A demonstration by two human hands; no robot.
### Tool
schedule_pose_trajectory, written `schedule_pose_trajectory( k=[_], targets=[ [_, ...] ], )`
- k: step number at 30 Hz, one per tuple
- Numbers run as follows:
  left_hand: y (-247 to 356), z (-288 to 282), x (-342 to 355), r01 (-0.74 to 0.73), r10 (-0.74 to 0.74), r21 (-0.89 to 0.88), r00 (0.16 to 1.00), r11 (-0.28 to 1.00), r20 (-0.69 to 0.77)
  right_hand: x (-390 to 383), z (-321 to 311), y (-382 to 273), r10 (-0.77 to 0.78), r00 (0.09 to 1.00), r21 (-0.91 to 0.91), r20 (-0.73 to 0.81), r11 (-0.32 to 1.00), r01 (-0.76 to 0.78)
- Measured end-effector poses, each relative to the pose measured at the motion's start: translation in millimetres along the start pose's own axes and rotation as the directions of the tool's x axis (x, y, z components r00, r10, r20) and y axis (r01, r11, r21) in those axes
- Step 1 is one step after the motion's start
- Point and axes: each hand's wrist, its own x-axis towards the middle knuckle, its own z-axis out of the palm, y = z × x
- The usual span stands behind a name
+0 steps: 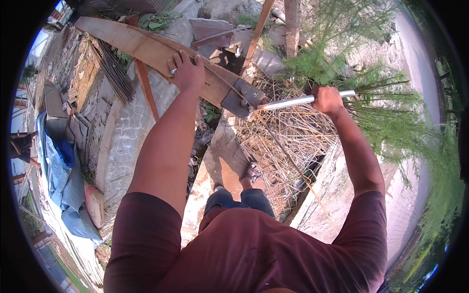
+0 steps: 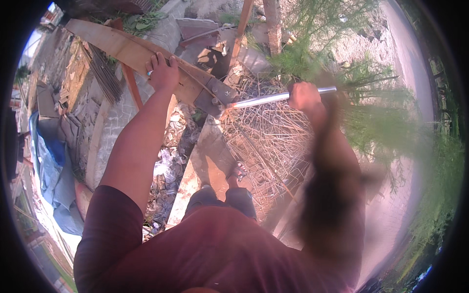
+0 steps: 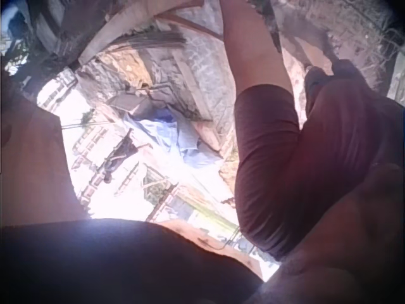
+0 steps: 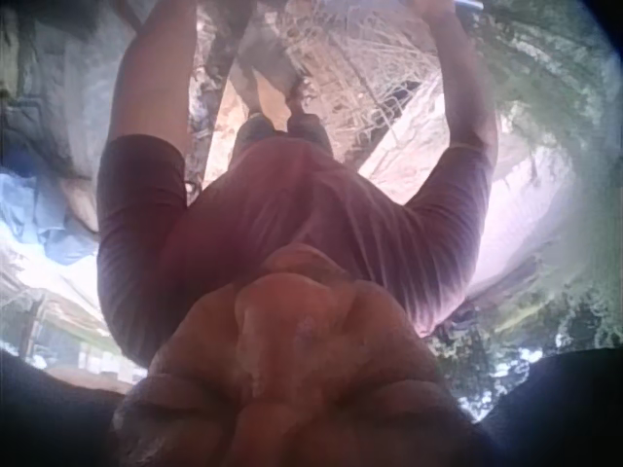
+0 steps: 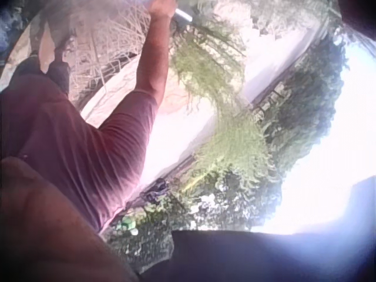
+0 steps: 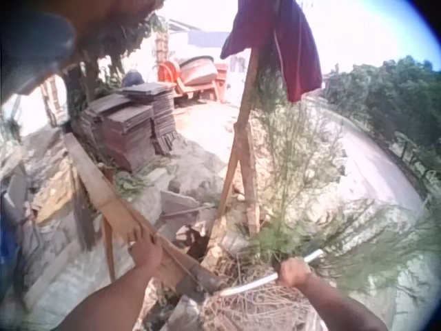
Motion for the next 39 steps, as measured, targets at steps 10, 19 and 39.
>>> schedule_pose_trajectory(
  k=[10,19,39],
  targets=[
    [-30.5,-13.2,-24.1,0.001,-0.023,-0.258,0.996,0.966,-0.084,-79.3,-9.1,-56.2,0.298,0.952,0.068,-0.069,0.953,-0.294],
    [-95.3,-98.1,-514.5,0.576,0.604,-0.456,-0.085,0.679,0.792,-107.0,9.2,-64.7,0.425,0.890,0.100,-0.167,0.905,-0.413],
    [-371.1,-129.4,-484.4,0.740,0.191,-0.454,0.417,0.496,0.888,-173.5,60.8,-141.3,0.558,0.782,0.260,-0.278,0.828,-0.498]
  ],
)
